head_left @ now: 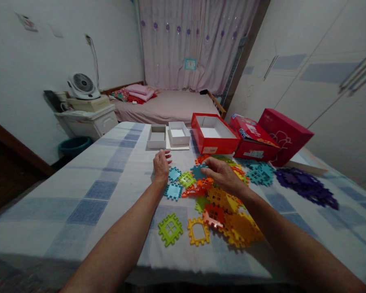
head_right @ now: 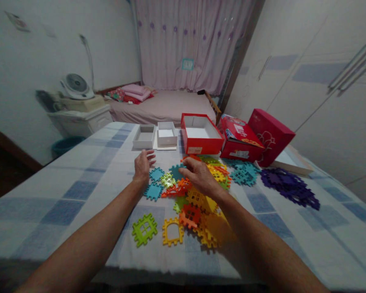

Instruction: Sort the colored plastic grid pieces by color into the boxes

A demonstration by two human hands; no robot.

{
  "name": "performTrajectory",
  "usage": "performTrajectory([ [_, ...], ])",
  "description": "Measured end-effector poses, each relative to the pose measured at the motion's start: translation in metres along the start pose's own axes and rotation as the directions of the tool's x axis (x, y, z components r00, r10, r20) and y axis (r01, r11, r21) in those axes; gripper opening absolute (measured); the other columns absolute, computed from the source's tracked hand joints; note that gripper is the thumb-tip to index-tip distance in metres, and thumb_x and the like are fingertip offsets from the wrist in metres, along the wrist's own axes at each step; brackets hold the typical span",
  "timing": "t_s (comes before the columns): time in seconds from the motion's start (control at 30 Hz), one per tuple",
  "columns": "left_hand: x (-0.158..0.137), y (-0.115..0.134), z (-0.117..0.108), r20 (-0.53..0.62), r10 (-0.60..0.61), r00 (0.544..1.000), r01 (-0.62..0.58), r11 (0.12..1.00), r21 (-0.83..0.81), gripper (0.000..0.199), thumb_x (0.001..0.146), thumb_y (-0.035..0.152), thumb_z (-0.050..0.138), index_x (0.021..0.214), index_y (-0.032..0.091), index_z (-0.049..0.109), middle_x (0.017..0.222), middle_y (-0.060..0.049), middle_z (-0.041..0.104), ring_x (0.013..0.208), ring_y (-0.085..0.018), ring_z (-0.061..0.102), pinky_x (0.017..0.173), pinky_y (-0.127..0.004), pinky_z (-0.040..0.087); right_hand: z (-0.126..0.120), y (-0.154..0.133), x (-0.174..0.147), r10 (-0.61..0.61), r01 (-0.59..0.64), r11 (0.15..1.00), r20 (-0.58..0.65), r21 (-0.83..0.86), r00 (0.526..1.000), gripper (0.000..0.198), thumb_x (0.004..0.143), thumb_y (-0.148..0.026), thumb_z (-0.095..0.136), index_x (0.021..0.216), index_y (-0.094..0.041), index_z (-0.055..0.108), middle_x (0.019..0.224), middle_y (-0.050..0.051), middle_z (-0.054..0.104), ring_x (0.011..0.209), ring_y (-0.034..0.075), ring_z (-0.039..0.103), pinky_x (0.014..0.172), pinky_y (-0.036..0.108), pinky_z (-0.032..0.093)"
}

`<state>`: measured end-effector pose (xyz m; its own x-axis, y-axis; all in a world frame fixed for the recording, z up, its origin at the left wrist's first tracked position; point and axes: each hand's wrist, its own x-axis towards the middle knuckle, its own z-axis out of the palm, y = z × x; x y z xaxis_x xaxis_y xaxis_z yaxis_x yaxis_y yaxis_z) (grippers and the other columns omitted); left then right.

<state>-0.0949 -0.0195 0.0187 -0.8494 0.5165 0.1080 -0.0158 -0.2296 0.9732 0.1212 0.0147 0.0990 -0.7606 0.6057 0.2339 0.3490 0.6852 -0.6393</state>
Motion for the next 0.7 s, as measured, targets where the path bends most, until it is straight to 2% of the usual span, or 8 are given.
performTrajectory([
  [0.1, 0.000, 0.000, -0.001, -0.008, -0.005, 1.000, 0.005, 1.000, 0.005, 0.046, 0.088, 0.050, 0.036, 0.085, 0.015, 0.066, 0.084, -0.010, 0.067, 0.078, -0.017, 0.065, 0.058, -0.024, 0.050, 0.001, 0.001, 0.003, 0.028, -0.028, 0.999, -0.014, 0.024, 1.000, 0.017, 0.086, -0.030, 0.051, 0.076, -0.017, 0.052, 0.067, -0.005, 0.044, 0.062, 0.010, 0.041, 0.058, 0.024, 0.030],
  [0.2, 0.001, 0.000, -0.002, -0.024, -0.010, 1.000, 0.011, 1.000, 0.009, 0.047, 0.088, 0.050, 0.034, 0.088, 0.014, 0.066, 0.083, -0.010, 0.067, 0.075, -0.017, 0.065, 0.057, -0.024, 0.049, 0.013, -0.013, 0.005, -0.051, 0.031, 0.995, 0.200, 0.099, 0.978, 0.014, 0.087, -0.028, 0.051, 0.083, -0.016, 0.056, 0.068, -0.004, 0.048, 0.062, 0.010, 0.043, 0.059, 0.023, 0.032],
  [0.3, 0.003, 0.000, -0.003, -0.035, -0.013, 0.999, 0.013, 1.000, 0.005, 0.049, 0.088, 0.051, 0.034, 0.089, 0.014, 0.066, 0.084, -0.010, 0.067, 0.075, -0.017, 0.065, 0.056, -0.024, 0.049, 0.034, -0.032, 0.009, -0.149, 0.154, 0.988, 0.368, 0.016, 0.918, 0.009, 0.085, -0.020, 0.054, 0.090, -0.016, 0.060, 0.073, -0.002, 0.055, 0.067, 0.010, 0.048, 0.063, 0.023, 0.034],
  [0.4, 0.004, 0.001, -0.003, -0.040, -0.005, 0.999, 0.005, 1.000, -0.009, 0.050, 0.087, 0.053, 0.034, 0.087, 0.014, 0.064, 0.090, -0.012, 0.068, 0.079, -0.017, 0.065, 0.059, -0.025, 0.050, 0.053, -0.046, 0.012, -0.212, 0.298, 0.940, 0.399, -0.167, 0.892, 0.012, 0.083, -0.017, 0.057, 0.094, -0.015, 0.061, 0.096, 0.007, 0.061, 0.084, 0.015, 0.053, 0.073, 0.026, 0.038],
  [0.47, 0.004, 0.002, -0.003, -0.040, 0.002, 0.999, -0.002, 1.000, -0.017, 0.051, 0.086, 0.055, 0.034, 0.086, 0.014, 0.064, 0.093, -0.013, 0.068, 0.080, -0.018, 0.065, 0.060, -0.026, 0.051, 0.059, -0.049, 0.014, -0.198, 0.331, 0.899, 0.410, -0.285, 0.891, 0.017, 0.083, -0.022, 0.061, 0.098, -0.014, 0.061, 0.106, 0.011, 0.060, 0.093, 0.019, 0.053, 0.077, 0.029, 0.039],
  [0.57, 0.003, 0.002, -0.002, -0.037, 0.008, 0.999, -0.009, 1.000, -0.024, 0.052, 0.085, 0.058, 0.035, 0.086, 0.014, 0.063, 0.095, -0.013, 0.067, 0.079, -0.017, 0.065, 0.061, -0.026, 0.051, 0.062, -0.049, 0.013, -0.142, 0.322, 0.860, 0.422, -0.395, 0.896, 0.028, 0.081, -0.030, 0.065, 0.103, -0.013, 0.059, 0.105, 0.012, 0.060, 0.095, 0.023, 0.053, 0.078, 0.032, 0.040],
  [0.7, 0.003, 0.002, -0.002, -0.038, 0.006, 0.999, -0.007, 0.999, -0.033, 0.051, 0.084, 0.058, 0.036, 0.085, 0.015, 0.063, 0.096, -0.012, 0.067, 0.079, -0.017, 0.065, 0.060, -0.026, 0.050, 0.064, -0.052, 0.012, -0.090, 0.310, 0.835, 0.444, -0.454, 0.891, 0.032, 0.082, -0.033, 0.064, 0.107, -0.015, 0.056, 0.105, 0.013, 0.060, 0.095, 0.025, 0.054, 0.078, 0.034, 0.040],
])
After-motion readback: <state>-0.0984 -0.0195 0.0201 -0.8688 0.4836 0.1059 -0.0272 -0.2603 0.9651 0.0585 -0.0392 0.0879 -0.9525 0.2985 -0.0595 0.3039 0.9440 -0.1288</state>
